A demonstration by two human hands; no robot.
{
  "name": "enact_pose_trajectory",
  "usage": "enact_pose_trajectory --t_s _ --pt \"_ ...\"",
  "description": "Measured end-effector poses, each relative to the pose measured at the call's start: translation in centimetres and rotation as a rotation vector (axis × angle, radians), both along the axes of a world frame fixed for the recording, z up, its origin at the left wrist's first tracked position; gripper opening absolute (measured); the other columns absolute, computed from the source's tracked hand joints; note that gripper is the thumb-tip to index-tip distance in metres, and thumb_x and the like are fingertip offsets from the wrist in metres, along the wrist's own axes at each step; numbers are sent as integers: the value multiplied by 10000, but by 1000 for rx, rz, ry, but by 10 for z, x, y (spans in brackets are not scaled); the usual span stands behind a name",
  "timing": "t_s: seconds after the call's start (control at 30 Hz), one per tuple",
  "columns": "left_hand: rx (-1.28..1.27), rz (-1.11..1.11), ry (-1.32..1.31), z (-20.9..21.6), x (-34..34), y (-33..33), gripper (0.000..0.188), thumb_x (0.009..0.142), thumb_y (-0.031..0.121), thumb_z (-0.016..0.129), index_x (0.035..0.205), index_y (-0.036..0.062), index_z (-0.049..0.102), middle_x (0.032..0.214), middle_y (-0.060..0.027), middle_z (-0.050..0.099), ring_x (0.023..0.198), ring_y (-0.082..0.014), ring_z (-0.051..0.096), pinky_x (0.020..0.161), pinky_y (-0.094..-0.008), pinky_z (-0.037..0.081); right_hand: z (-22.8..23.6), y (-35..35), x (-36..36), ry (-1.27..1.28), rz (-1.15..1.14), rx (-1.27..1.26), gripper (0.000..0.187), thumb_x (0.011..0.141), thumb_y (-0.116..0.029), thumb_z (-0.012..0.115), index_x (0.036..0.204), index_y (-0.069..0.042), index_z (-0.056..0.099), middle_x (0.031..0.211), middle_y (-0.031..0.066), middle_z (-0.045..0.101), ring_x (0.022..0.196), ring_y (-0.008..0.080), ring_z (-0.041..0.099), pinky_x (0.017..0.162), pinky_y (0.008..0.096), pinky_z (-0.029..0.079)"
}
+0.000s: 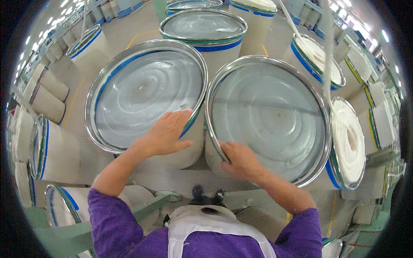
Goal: The person repeatedly places metal lids on large cylindrical containers, then removes them to pull and arrange white textile material from inside. They walk between containers, lift and set down lids, and use both hands to gather and fold the material. The person also uses a small stick to adjust the textile strands.
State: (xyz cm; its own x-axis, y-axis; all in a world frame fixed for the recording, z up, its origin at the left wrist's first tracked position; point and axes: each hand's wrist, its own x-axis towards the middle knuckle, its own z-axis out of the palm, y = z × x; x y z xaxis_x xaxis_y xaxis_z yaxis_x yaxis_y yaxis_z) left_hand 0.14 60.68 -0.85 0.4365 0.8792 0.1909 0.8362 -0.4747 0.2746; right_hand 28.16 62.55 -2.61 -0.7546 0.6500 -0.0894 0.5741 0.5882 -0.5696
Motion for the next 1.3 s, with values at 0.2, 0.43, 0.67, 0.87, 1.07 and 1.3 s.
enact_pose_trajectory --t_s 0.2,0.43,0.67,0.87,1.07,1.3 --pt "-137 237 -260 -24 20 63 794 699 110 646 1415 -57 347 1345 -273 484 1271 -410 447 1101 -438 335 2 -28 41 -18 181 -68 639 806 -181 618 1383 16 429 1075 226 598 973 382 603 833 453 507" --pt "-180 163 -234 -25 -11 80 731 685 112 634 1378 -19 441 1328 -240 519 1259 -392 465 1084 -443 346 10 2 32 -80 293 -124 694 793 -180 640 1395 51 385 1112 182 574 990 348 594 847 446 515" --pt "-103 174 -255 -15 -32 141 687 678 132 618 1342 3 496 1274 -204 571 1220 -382 493 1074 -450 344 37 98 -6 -128 278 -100 641 787 -175 635 1350 45 424 1073 180 585 970 362 601 825 464 508" --pt "-71 201 -222 -22 -82 199 710 640 139 642 1324 -3 514 1254 -191 585 1214 -363 502 1073 -430 344 50 190 -60 -138 215 -122 558 797 -184 611 1305 0 475 1000 177 598 923 367 603 779 473 502" --pt "-26 192 -286 -22 -129 257 691 634 145 651 1299 -2 538 1251 -184 587 1207 -353 509 1060 -428 359 58 217 -91 -40 177 -190 538 779 -149 615 1287 -22 494 945 173 591 881 368 604 740 476 493" --pt "-49 195 -274 -14 -170 290 626 661 157 630 1264 3 562 1267 -165 585 1213 -321 508 1043 -422 373 45 221 -81 -49 128 -166 583 786 -169 644 1332 -27 498 1005 169 616 912 355 617 774 444 512"
